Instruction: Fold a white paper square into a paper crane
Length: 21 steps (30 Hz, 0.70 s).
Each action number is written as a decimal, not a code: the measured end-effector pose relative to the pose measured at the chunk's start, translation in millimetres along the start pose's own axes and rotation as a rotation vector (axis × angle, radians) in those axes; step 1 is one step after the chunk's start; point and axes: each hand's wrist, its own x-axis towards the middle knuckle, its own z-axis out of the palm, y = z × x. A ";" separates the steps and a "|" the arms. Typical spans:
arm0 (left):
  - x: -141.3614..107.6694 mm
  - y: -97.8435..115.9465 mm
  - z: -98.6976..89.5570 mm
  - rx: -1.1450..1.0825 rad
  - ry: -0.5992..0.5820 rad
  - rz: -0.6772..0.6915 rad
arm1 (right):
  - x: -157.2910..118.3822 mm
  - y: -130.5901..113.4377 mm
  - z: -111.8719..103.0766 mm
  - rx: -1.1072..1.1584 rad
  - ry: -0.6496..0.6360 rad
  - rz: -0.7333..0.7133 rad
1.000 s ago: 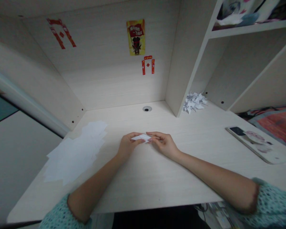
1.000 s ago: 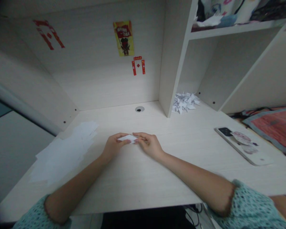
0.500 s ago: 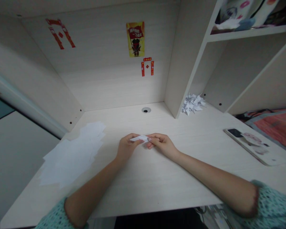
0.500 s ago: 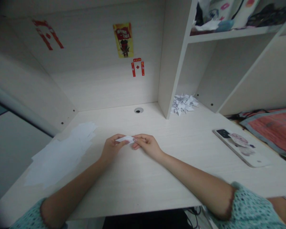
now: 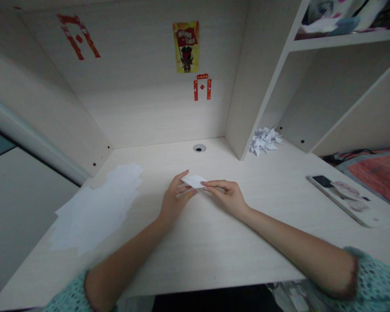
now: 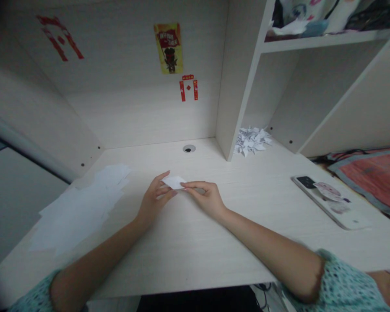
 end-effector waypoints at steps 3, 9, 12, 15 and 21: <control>-3.9 4.1 1.7 0.033 -0.009 -0.013 | -1.2 -1.7 0.0 -0.030 0.004 -0.015; -5.5 2.7 1.5 0.193 0.016 0.131 | -2.0 0.5 0.8 -0.013 -0.033 -0.006; -4.9 0.5 1.1 0.172 0.050 0.146 | -2.7 1.9 1.4 -0.008 -0.046 0.009; -5.5 0.1 0.6 0.136 0.087 0.110 | -3.7 1.3 2.5 0.011 -0.058 0.029; -6.9 1.0 -0.4 0.148 0.101 0.100 | -4.6 0.0 3.7 0.069 -0.076 0.076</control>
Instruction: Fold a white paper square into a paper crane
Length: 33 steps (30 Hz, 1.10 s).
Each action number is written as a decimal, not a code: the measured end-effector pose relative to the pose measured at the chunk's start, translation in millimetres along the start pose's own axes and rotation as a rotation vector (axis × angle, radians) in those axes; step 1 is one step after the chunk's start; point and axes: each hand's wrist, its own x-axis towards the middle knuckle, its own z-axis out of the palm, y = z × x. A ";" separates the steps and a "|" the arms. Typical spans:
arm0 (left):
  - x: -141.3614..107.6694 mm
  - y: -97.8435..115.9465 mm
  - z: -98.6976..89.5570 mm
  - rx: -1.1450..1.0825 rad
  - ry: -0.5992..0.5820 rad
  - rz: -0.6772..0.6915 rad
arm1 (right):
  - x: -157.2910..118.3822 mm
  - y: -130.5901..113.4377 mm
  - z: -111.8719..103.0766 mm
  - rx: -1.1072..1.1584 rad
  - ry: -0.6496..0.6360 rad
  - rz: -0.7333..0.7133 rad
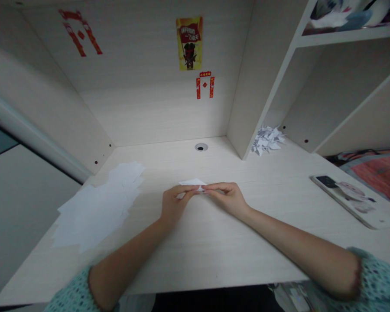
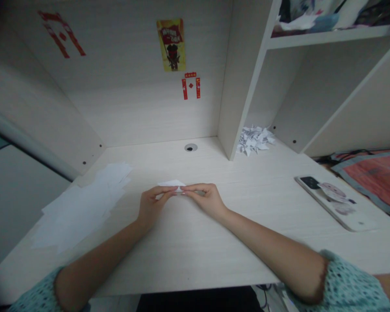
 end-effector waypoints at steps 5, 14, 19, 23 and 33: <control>-1.2 -0.2 2.2 -0.048 0.032 -0.046 | 0.5 1.9 0.3 0.027 0.002 0.010; -0.9 0.6 1.2 -0.005 0.031 -0.013 | 1.7 2.7 1.4 0.030 0.051 0.042; -1.3 0.1 2.3 0.007 0.029 -0.028 | 1.5 2.6 1.6 0.022 0.061 0.062; -2.1 0.0 3.4 -0.010 0.033 -0.034 | 0.5 3.0 4.0 0.074 0.108 0.103; -0.8 -4.1 2.9 -0.005 0.052 -0.002 | 0.7 1.6 4.2 0.143 0.132 0.143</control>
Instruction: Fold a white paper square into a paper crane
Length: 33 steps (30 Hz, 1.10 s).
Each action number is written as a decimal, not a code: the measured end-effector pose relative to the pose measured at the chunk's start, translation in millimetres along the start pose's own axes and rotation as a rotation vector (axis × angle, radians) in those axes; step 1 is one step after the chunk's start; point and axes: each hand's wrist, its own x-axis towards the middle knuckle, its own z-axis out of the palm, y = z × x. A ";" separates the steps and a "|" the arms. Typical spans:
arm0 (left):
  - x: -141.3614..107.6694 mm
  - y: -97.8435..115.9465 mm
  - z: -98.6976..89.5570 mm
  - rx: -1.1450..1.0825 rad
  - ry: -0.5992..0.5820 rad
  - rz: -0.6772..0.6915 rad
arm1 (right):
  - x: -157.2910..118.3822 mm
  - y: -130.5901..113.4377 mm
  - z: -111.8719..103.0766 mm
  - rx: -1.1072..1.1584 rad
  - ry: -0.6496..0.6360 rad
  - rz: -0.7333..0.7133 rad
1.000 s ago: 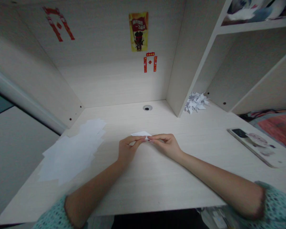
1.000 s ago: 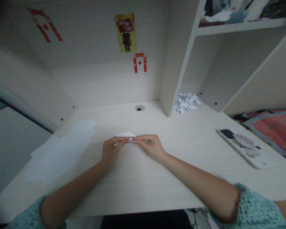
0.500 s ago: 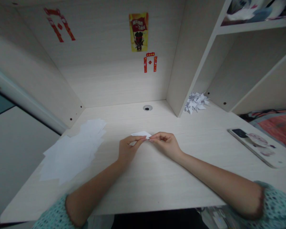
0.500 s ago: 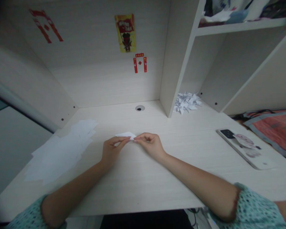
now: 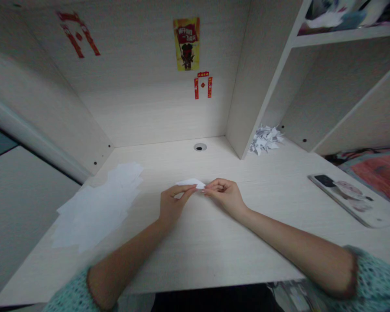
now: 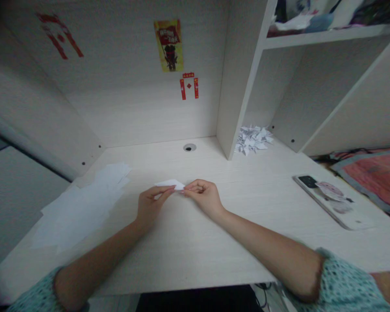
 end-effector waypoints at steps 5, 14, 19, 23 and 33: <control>0.3 -2.8 0.6 0.009 -0.005 0.024 | 2.5 -0.5 -0.7 0.007 0.000 0.027; 0.1 1.4 0.9 0.013 -0.016 0.008 | 2.5 2.4 -0.1 0.100 -0.121 0.012; -1.0 1.6 2.3 -0.020 -0.038 -0.008 | 4.5 3.4 0.5 0.119 -0.110 0.055; -0.6 0.0 3.3 -0.041 -0.057 -0.023 | 5.6 1.4 0.2 0.137 -0.098 0.078; -1.7 -2.0 6.0 -0.103 -0.030 -0.066 | 5.9 2.3 0.4 0.130 -0.085 0.085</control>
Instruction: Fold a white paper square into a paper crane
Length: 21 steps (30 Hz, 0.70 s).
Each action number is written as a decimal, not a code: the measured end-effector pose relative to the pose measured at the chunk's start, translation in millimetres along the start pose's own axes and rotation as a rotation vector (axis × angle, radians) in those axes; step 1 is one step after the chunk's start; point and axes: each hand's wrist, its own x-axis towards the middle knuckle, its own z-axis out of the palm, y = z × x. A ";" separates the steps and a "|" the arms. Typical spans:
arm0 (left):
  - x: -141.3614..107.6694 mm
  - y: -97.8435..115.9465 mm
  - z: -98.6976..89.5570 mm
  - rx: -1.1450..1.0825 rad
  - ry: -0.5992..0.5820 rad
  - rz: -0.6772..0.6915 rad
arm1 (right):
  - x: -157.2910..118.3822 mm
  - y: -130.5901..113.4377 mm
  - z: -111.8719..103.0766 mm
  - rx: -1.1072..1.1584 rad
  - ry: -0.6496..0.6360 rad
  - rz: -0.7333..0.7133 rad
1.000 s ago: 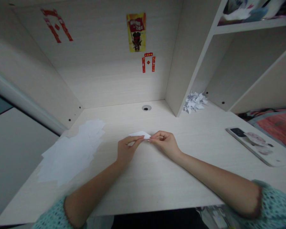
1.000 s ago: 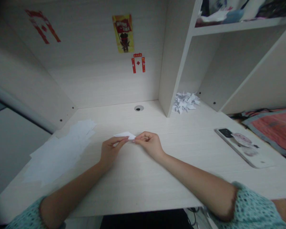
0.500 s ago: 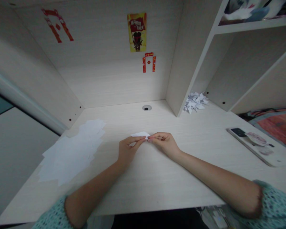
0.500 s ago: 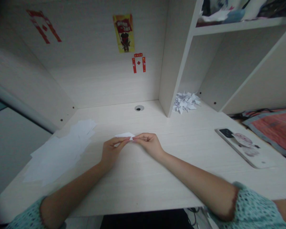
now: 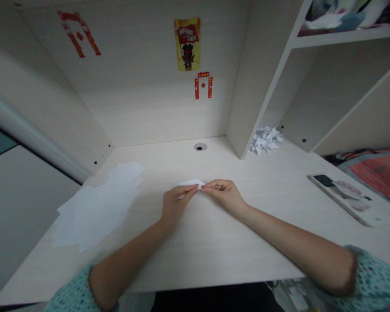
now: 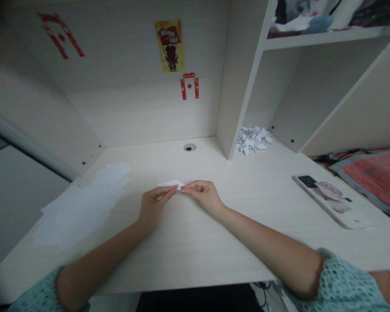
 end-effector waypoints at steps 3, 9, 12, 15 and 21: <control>-0.8 -1.5 0.6 -0.006 0.011 -0.020 | 0.4 3.2 -1.2 -0.005 0.001 0.010; -0.7 -0.7 0.7 -0.020 -0.006 -0.045 | -1.2 3.0 -0.6 -0.025 0.035 -0.012; 0.4 -0.6 0.4 -0.029 -0.017 -0.049 | -2.4 1.0 0.2 -0.051 0.048 -0.037; 1.7 -1.6 0.0 -0.046 -0.025 -0.055 | -3.3 -0.5 0.5 -0.083 0.056 -0.052; 2.6 -1.1 0.9 -0.156 -0.050 -0.094 | -3.0 -0.6 1.3 -0.071 0.074 -0.051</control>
